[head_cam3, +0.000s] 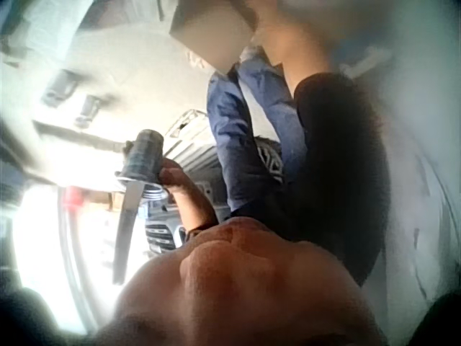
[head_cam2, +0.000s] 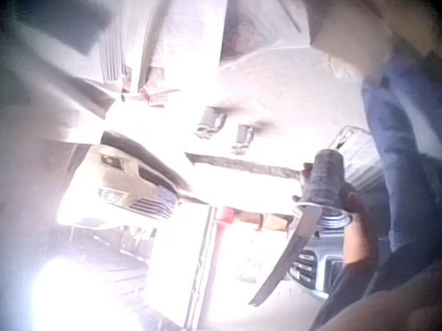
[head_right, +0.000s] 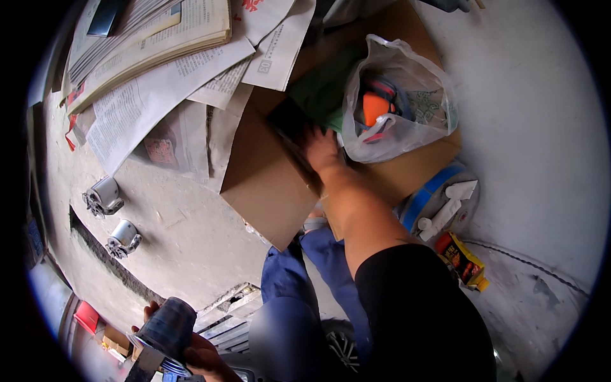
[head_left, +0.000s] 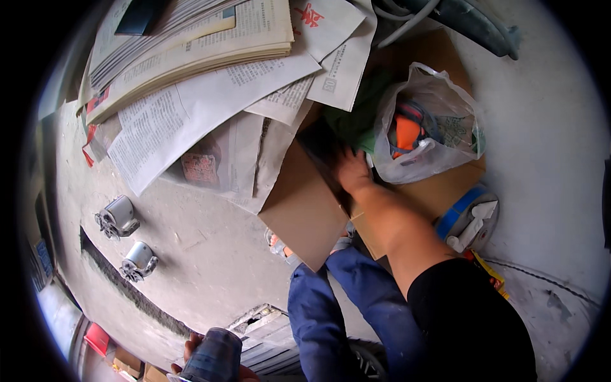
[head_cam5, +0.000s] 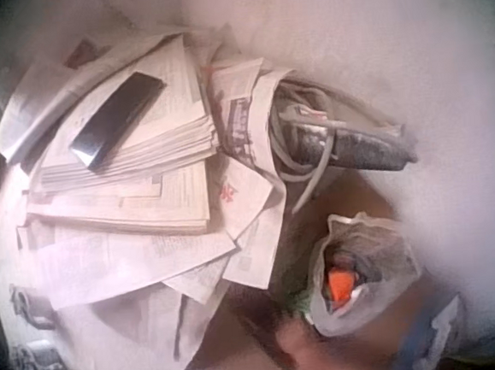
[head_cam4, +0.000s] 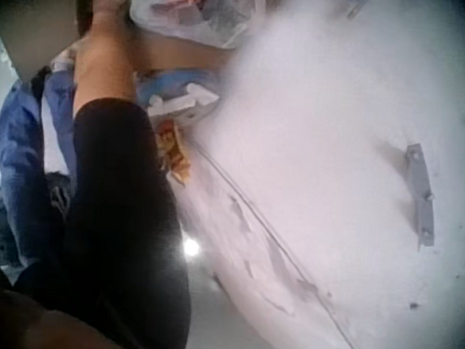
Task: The person mixes a gray liquid in a small can using a metal stirrer. They walk to a shelf, pick up a second can, and pour its contents into the first can. They then return to the car and continue stirring the mixture.
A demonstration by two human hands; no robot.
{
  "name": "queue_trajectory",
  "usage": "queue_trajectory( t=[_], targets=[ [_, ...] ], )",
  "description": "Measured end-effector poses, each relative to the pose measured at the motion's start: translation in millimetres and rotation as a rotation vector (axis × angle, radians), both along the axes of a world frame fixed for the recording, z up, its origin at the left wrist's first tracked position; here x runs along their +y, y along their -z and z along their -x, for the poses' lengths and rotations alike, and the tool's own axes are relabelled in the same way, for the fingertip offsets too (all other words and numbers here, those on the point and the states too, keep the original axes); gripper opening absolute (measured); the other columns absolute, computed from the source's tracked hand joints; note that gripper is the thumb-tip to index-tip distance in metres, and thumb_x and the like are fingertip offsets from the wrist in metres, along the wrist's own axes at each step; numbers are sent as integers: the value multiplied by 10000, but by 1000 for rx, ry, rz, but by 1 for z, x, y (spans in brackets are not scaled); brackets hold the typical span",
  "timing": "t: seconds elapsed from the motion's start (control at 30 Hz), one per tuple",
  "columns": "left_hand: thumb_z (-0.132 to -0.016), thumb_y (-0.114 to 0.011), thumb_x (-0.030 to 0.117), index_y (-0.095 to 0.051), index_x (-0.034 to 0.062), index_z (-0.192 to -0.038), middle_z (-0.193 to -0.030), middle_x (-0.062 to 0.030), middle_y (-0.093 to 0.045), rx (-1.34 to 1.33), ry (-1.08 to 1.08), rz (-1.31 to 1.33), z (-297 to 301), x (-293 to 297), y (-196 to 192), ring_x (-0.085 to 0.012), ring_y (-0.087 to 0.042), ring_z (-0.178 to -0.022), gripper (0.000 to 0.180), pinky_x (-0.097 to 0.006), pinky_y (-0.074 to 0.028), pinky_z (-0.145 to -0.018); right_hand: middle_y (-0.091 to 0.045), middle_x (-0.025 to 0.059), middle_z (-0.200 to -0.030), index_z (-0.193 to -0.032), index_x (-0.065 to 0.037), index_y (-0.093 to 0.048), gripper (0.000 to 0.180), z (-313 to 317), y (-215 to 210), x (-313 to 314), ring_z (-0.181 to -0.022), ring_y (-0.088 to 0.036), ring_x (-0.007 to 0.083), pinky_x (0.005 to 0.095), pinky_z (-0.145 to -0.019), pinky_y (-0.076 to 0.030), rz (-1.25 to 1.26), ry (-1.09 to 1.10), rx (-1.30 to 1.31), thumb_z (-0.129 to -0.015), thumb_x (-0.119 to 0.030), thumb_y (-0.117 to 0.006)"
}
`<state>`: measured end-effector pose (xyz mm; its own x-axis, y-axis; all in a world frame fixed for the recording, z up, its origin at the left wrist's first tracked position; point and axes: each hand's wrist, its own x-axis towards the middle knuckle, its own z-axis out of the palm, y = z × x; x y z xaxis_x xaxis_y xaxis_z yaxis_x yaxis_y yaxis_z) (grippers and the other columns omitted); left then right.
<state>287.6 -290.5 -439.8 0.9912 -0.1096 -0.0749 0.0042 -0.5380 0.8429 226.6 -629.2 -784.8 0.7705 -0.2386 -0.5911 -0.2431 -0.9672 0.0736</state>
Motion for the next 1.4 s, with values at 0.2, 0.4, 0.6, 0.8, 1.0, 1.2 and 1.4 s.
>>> queue_trajectory(
  t=[0.2, 0.4, 0.6, 0.8, 1.0, 1.2, 1.4],
  targets=[
    [-808, -555, 608, -51, 21, -1452, -1375, -231, -356, -5, -42, 50, 9, 0, -2, -350, -347, -1298, 1006, -465, -245, -1102, -649, 142, -948, -997, -79, -629, 240, -22, -32, -80, -868, -627, 325, 414, -728, -524, -145, -59, -176, -796, -103, -500],
    [-825, -547, 587, -96, 16, -1446, -1358, -249, -369, -66, -45, 83, 10, -5, -13, -356, -374, -1272, 957, -453, -255, -1095, -608, 149, -1086, -1106, -157, -611, 348, -66, -127, -109, -961, -617, 319, 437, -768, -519, -118, 155, -82, -786, -66, -506],
    [-835, -544, 572, -111, 18, -1445, -1361, -253, -366, -110, -1, 52, 4, 4, -13, -359, -371, -1275, 931, -453, -257, -1092, -609, 121, -1048, -1087, -153, -618, 376, -40, -155, -123, -914, -611, 315, 425, -770, -510, -104, 28, -122, -724, -76, -556],
    [-825, -553, 584, -103, 21, -1449, -1378, -232, -360, -31, -65, 63, 7, 2, -11, -352, -362, -1285, 953, -454, -251, -1095, -613, 133, -1115, -1024, -94, -664, 318, -10, -158, -65, -950, -611, 334, 445, -846, -478, -174, -337, 542, -743, -204, -565],
    [-831, -549, 575, -87, 24, -1451, -1388, -224, -354, -34, -48, 50, 5, 7, -7, -347, -353, -1297, 949, -472, -239, -1104, -627, 204, -1086, -990, -3, -679, 397, -93, -127, -11, -1024, -607, 314, 399, -864, -487, -616, -38, 444, -775, -297, -518],
    [-825, -536, 599, -59, 21, -1445, -1392, -232, -346, -20, -38, -12, 1, 2, -2, -364, -364, -1294, 973, -498, -224, -1111, -629, 186, -1097, -1061, -43, -646, 313, -82, -4, -26, -1015, -606, 325, 421, -861, -484, -655, 40, 269, -800, -204, -582],
    [-820, -536, 603, -51, 21, -1441, -1383, -234, -351, -17, -87, -90, 5, 7, 3, -365, -363, -1295, 980, -510, -228, -1107, -611, 210, -1124, -1060, -23, -632, 304, -75, 21, 6, -1046, -595, 326, 407, -859, -493, -391, 156, 79, -846, -214, -530]
  ],
)
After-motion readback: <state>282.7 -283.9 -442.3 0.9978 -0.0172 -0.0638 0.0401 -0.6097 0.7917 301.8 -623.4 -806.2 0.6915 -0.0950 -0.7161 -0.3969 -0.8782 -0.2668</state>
